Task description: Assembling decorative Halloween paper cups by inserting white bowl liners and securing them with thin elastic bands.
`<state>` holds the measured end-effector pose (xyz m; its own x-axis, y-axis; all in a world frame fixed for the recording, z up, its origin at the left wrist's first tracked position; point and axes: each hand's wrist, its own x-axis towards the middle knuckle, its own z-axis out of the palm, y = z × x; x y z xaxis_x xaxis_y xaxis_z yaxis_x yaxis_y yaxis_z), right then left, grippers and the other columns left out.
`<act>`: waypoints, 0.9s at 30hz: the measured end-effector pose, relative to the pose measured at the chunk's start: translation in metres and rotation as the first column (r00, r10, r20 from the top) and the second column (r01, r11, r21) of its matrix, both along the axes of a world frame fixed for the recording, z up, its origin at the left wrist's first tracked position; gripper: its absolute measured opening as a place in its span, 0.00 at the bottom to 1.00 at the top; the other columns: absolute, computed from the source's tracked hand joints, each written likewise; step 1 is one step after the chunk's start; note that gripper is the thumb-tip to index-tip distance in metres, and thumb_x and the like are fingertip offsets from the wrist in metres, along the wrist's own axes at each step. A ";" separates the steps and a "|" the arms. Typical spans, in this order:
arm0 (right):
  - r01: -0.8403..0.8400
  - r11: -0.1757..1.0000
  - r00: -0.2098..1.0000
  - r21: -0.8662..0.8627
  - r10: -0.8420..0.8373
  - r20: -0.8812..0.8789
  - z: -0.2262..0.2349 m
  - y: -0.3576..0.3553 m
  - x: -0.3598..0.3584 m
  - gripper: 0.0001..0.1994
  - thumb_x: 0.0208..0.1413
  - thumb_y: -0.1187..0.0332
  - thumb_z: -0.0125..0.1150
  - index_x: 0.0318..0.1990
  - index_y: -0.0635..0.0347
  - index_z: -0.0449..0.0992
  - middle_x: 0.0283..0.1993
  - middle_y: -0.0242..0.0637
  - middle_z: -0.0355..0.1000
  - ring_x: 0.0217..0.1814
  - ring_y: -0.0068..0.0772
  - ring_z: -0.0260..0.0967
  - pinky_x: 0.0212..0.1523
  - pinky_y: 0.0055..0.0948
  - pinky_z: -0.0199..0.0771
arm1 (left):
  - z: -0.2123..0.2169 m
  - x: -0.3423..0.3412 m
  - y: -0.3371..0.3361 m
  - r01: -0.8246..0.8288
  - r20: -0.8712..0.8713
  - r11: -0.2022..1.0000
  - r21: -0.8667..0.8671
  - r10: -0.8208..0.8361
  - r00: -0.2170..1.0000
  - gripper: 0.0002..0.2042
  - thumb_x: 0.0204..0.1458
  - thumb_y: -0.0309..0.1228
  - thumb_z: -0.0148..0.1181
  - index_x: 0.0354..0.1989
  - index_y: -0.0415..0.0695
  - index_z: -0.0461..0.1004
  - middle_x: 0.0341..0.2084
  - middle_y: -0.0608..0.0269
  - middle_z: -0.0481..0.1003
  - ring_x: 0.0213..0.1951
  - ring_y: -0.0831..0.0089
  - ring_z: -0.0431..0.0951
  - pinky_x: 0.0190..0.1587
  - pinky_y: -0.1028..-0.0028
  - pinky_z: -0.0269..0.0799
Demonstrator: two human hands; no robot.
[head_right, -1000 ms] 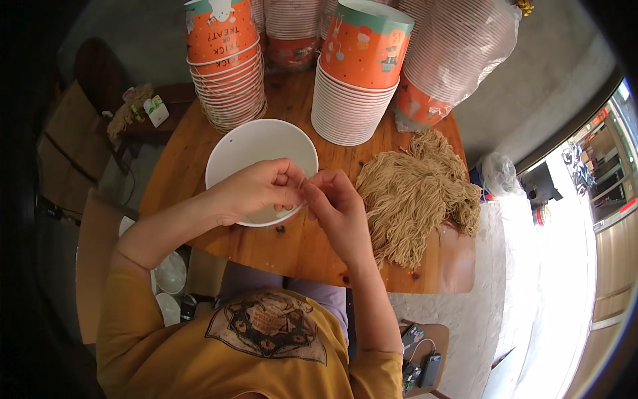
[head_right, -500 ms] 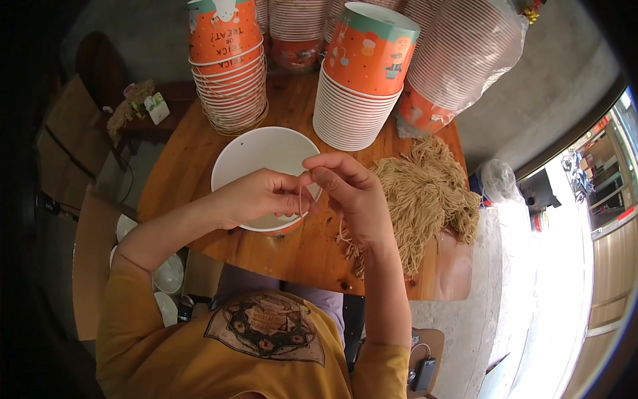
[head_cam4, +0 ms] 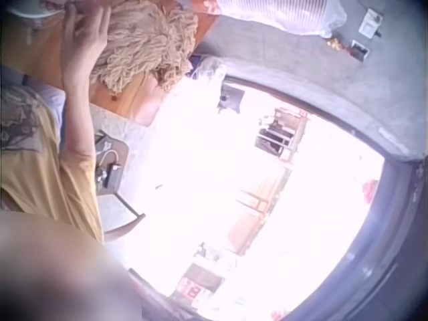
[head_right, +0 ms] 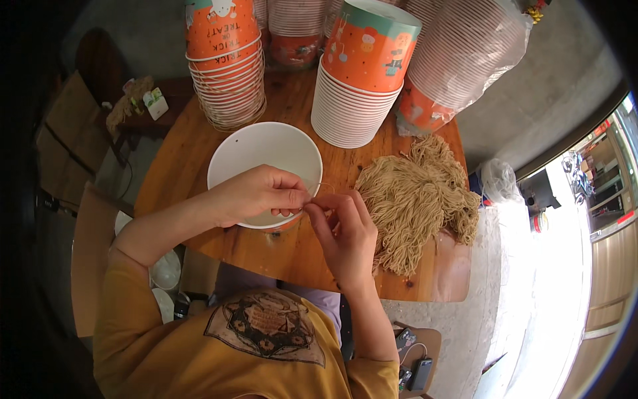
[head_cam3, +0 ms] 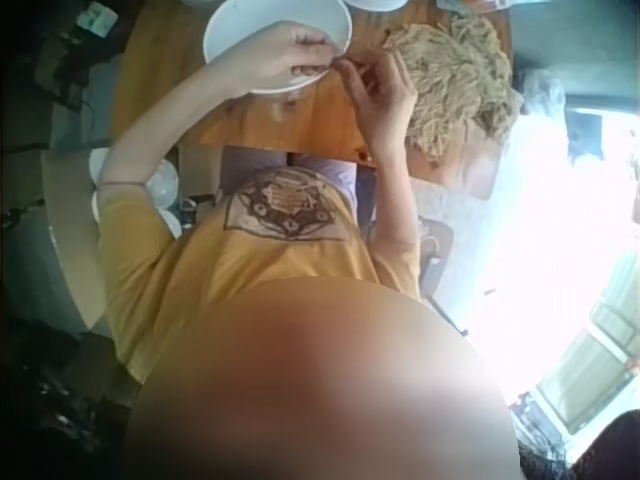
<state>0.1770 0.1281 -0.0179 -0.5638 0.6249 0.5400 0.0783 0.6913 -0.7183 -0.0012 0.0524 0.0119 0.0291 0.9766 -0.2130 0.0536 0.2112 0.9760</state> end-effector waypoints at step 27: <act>-0.172 0.805 0.967 -0.567 0.029 -0.252 -0.006 0.009 0.013 0.10 0.64 0.67 0.55 0.49 0.61 0.70 0.29 0.26 0.69 0.24 0.16 0.63 0.22 0.16 0.63 | 0.004 0.010 -0.004 0.004 -0.322 0.957 0.292 0.094 0.942 0.09 0.55 0.19 0.54 0.43 0.40 0.69 0.35 0.66 0.74 0.39 0.79 0.74 0.44 0.76 0.71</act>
<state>0.1904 0.1366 -0.0236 -0.5520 0.8067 0.2110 -0.1775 0.1335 -0.9750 0.0088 0.0485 0.0158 -0.0398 0.9957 0.0835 0.3789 -0.0623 0.9233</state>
